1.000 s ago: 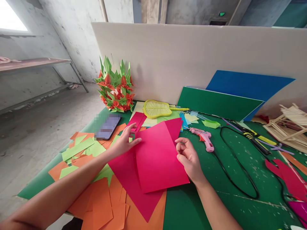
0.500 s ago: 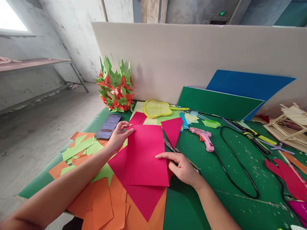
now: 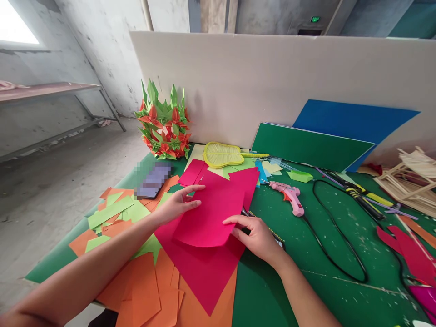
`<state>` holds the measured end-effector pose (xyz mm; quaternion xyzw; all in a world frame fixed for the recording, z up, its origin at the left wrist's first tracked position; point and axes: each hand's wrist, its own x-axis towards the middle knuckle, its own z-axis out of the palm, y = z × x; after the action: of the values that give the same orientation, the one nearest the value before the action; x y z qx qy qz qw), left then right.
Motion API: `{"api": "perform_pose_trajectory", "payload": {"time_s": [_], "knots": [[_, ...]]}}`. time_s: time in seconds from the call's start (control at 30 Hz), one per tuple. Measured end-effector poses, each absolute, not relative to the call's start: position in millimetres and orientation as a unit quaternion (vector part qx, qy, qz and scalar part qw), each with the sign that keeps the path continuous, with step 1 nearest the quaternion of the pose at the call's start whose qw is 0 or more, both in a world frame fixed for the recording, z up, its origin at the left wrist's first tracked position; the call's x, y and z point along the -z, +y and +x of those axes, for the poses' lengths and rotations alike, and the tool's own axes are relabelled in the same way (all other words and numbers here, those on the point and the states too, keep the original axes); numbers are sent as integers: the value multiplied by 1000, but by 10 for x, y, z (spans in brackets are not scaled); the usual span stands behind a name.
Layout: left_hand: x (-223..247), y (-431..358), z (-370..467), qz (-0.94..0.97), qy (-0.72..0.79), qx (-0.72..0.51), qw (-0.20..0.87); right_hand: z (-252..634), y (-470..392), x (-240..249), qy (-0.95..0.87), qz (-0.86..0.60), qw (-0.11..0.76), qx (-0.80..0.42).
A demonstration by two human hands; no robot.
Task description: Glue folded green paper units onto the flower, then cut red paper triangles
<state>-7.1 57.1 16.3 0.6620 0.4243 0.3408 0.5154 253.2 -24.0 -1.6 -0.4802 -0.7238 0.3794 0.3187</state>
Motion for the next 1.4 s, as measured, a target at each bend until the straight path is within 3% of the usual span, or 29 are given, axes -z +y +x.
{"api": "perform_pose_trajectory", "payload": {"time_s": [0.17,0.43,0.63,0.8,1.0,1.4], "knots": [[-296,391,-26,740,354,-307,482,2416,-244,17,-673,-512,334,-416],[-128,254,121,727,404,-334,443,2277,-240,27,-650,-578,375,-321],[-103,358,147,625,445,-426,479,2334,-153,134,-567,-562,495,-344],[-148,344,151,541,407,-452,581,2306,-133,110,-474,-521,545,-455],[-95,279,206,511,368,-428,648,2177,-219,-10,-428,-407,515,-621],[-83,307,199,489,396,-425,650,2150,-199,48,-359,-418,528,-646]]}}
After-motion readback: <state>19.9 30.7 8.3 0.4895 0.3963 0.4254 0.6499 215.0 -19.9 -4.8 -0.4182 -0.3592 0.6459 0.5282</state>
